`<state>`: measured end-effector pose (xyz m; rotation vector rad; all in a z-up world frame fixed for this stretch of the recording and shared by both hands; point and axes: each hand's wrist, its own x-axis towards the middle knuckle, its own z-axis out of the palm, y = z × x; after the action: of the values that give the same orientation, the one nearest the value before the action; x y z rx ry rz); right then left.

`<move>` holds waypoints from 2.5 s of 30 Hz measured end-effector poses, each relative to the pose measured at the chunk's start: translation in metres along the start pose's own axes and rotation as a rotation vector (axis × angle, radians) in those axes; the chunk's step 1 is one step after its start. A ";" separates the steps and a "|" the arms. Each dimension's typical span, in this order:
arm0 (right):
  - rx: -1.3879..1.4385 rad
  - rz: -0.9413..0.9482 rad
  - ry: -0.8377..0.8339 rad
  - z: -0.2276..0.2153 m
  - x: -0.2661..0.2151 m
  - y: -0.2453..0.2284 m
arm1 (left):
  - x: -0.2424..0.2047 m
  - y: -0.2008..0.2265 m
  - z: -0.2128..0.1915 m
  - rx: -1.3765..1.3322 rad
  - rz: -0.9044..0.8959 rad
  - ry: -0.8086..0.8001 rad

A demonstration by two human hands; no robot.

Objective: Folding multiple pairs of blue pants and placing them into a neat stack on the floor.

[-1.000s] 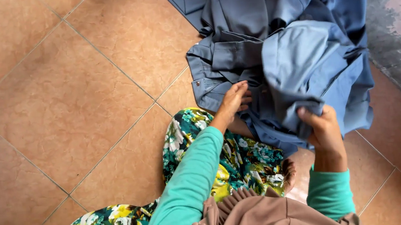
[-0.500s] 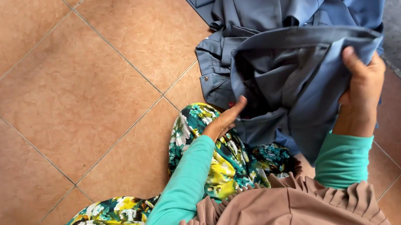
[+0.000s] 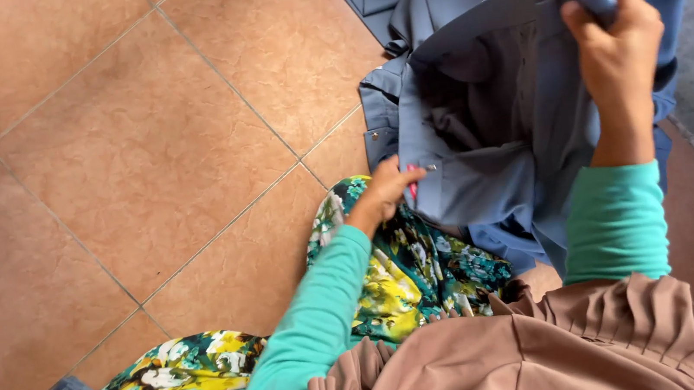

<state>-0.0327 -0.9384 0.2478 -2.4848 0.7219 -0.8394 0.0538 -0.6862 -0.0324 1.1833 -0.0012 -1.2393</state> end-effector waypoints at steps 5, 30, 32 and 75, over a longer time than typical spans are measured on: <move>0.034 -0.120 0.094 0.060 0.012 -0.074 | -0.027 0.095 -0.051 -0.101 0.140 0.036; 0.086 -0.214 -0.476 0.208 -0.183 -0.160 | -0.083 -0.005 -0.175 -0.856 0.089 0.219; 0.030 -0.233 -0.571 0.227 -0.209 -0.139 | -0.080 -0.013 -0.181 -0.904 0.102 0.206; 0.136 -1.010 -0.891 0.440 -0.328 -0.287 | -0.325 -0.042 -0.530 -1.178 0.563 1.539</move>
<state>0.1254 -0.4263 -0.0627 -2.6170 -0.9033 0.0540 0.1953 -0.0859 -0.1176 0.6749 1.2500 0.4394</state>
